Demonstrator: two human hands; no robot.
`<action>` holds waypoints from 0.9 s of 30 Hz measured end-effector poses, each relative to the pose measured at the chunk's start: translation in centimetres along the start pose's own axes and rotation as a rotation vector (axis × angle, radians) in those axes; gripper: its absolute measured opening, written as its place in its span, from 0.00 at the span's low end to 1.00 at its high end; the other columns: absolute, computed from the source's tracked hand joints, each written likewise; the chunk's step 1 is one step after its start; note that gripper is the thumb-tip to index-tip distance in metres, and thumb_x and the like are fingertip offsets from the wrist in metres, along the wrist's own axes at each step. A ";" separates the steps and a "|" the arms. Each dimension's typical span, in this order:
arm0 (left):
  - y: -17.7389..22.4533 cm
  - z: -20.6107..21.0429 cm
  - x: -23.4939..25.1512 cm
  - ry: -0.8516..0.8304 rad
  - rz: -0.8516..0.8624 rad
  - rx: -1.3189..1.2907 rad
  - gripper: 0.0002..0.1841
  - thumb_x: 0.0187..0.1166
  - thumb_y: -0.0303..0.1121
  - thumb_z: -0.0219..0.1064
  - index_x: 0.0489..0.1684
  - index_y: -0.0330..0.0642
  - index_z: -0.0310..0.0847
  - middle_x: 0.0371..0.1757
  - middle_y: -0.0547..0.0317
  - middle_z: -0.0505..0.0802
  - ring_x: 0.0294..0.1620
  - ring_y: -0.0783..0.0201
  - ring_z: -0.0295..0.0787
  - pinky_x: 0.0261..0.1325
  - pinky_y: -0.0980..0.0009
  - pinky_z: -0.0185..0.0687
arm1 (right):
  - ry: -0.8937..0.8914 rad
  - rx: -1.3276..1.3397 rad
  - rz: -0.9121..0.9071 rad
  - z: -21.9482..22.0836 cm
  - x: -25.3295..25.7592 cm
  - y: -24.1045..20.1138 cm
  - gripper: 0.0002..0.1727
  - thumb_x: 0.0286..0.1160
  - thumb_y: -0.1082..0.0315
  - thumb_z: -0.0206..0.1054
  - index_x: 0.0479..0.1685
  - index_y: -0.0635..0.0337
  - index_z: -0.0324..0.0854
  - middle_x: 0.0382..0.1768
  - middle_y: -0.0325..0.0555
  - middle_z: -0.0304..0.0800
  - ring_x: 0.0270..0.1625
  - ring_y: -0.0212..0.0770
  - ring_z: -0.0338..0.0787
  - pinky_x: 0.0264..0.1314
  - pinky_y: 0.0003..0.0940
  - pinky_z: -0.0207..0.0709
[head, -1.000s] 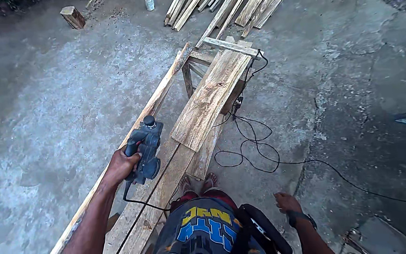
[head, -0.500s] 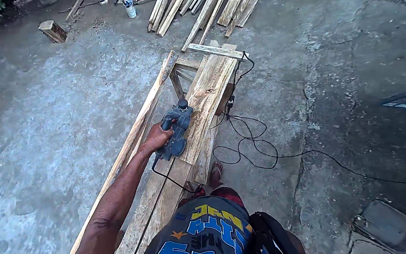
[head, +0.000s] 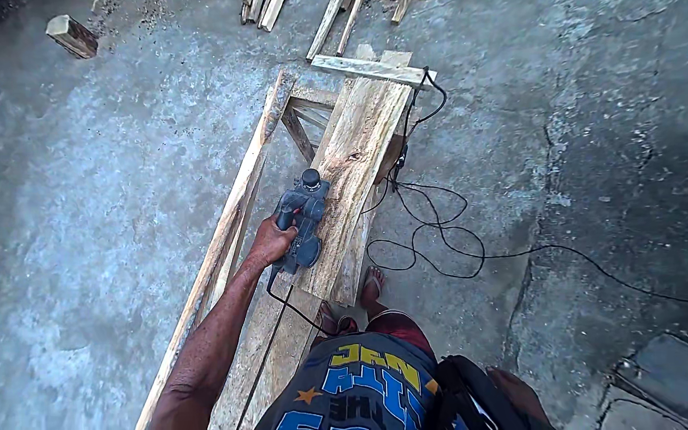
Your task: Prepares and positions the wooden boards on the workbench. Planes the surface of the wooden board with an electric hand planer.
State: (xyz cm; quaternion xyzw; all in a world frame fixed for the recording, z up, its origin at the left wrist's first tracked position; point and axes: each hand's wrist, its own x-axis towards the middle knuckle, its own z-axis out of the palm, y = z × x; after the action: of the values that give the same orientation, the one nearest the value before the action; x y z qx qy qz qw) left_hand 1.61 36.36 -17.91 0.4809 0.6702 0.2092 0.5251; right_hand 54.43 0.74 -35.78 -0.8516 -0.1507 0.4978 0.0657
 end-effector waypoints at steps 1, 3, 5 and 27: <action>0.4 0.1 0.5 0.002 0.000 0.003 0.09 0.76 0.31 0.69 0.48 0.38 0.82 0.20 0.59 0.85 0.16 0.66 0.81 0.26 0.69 0.83 | 0.006 0.006 0.004 -0.2 0.0 -0.6 0.23 0.92 0.59 0.58 0.68 0.71 0.80 0.58 0.70 0.88 0.57 0.60 0.91 0.65 0.59 0.80; 1.1 0.3 1.3 0.001 -0.002 0.015 0.09 0.77 0.31 0.69 0.48 0.38 0.82 0.20 0.58 0.85 0.16 0.66 0.81 0.26 0.69 0.83 | 0.013 0.016 0.015 -0.5 0.0 -1.3 0.23 0.92 0.60 0.57 0.69 0.72 0.79 0.59 0.71 0.88 0.57 0.61 0.91 0.65 0.60 0.80; 1.6 0.5 2.1 -0.001 0.007 0.039 0.10 0.77 0.32 0.69 0.49 0.38 0.82 0.21 0.58 0.86 0.16 0.65 0.81 0.26 0.68 0.84 | 0.004 0.022 0.027 -1.0 -0.2 -1.8 0.24 0.92 0.60 0.57 0.71 0.72 0.78 0.61 0.71 0.87 0.59 0.62 0.91 0.66 0.60 0.80; 9.3 2.9 11.0 -0.002 0.094 0.068 0.08 0.78 0.33 0.68 0.49 0.43 0.82 0.20 0.56 0.84 0.11 0.63 0.76 0.16 0.68 0.76 | -0.043 0.043 0.087 -4.7 3.5 -4.6 0.27 0.91 0.58 0.57 0.79 0.69 0.71 0.65 0.72 0.83 0.56 0.63 0.91 0.59 0.59 0.83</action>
State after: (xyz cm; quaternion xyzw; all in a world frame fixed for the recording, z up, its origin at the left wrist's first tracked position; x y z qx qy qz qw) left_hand 8.35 49.37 -17.16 0.5299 0.6530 0.2101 0.4987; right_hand 59.21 6.39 -35.13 -0.8448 -0.1041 0.5215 0.0592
